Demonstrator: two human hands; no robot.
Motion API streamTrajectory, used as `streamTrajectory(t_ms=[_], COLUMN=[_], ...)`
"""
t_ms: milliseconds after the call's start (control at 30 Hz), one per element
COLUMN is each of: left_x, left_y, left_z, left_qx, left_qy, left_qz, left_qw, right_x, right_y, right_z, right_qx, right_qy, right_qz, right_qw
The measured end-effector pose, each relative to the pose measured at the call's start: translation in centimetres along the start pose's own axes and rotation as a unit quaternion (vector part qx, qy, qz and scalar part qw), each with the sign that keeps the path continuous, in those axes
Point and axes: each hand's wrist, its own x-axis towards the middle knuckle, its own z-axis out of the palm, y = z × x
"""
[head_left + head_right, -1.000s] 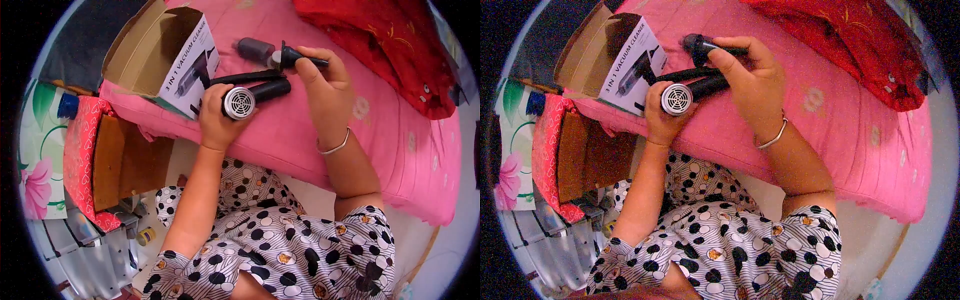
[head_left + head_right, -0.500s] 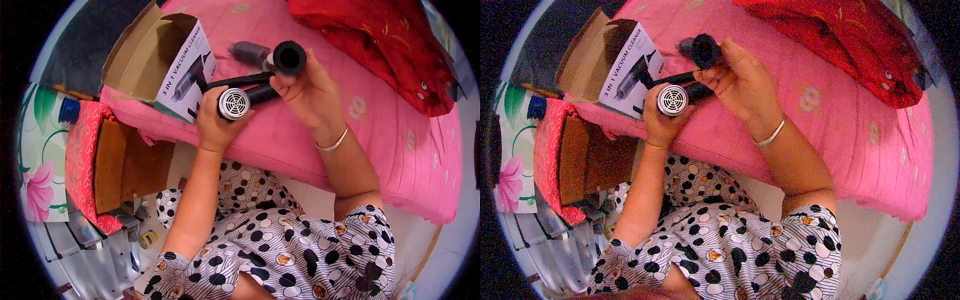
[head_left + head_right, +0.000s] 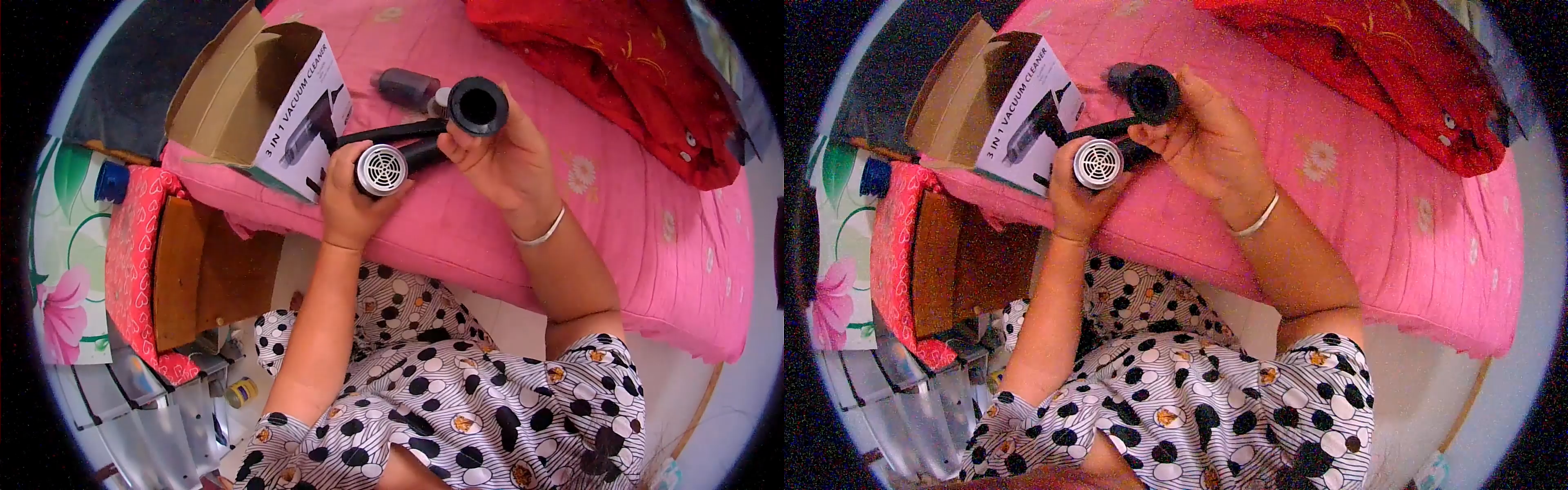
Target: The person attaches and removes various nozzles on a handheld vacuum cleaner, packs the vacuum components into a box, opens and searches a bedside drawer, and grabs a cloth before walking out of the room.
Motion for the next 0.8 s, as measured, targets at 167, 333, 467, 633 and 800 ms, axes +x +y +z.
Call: streamTrajectory(t_ms=[167, 333, 467, 633, 800], left_x=[0.0, 0.0, 0.1, 0.0, 0.1], left_y=[0.2, 0.3, 0.3, 0.1, 0.6], left_z=[0.2, 0.1, 0.1, 0.4, 0.1], left_qx=[-0.017, -0.003, -0.006, -0.007, 0.015], left_qy=[0.005, 0.001, 0.017, 0.022, 0.016], left_qz=[-0.006, -0.010, 0.013, 0.030, 0.038], left_qw=[1.000, 1.000, 1.000, 0.999, 0.999], right_x=[-0.1, -0.3, 0.1, -0.2, -0.6], right_y=[0.0, -0.1, 0.3, 1.0, 1.4], right_z=[-0.3, 0.5, 1.0, 2.7, 3.4], right_qx=[-0.002, -0.026, -0.155, -0.504, -0.589], right_qy=[-0.046, -0.050, 0.026, 0.074, 0.102], right_qz=[-0.012, -0.008, -0.003, -0.006, -0.053], right_qw=[0.999, 0.998, 0.988, 0.860, 0.800])
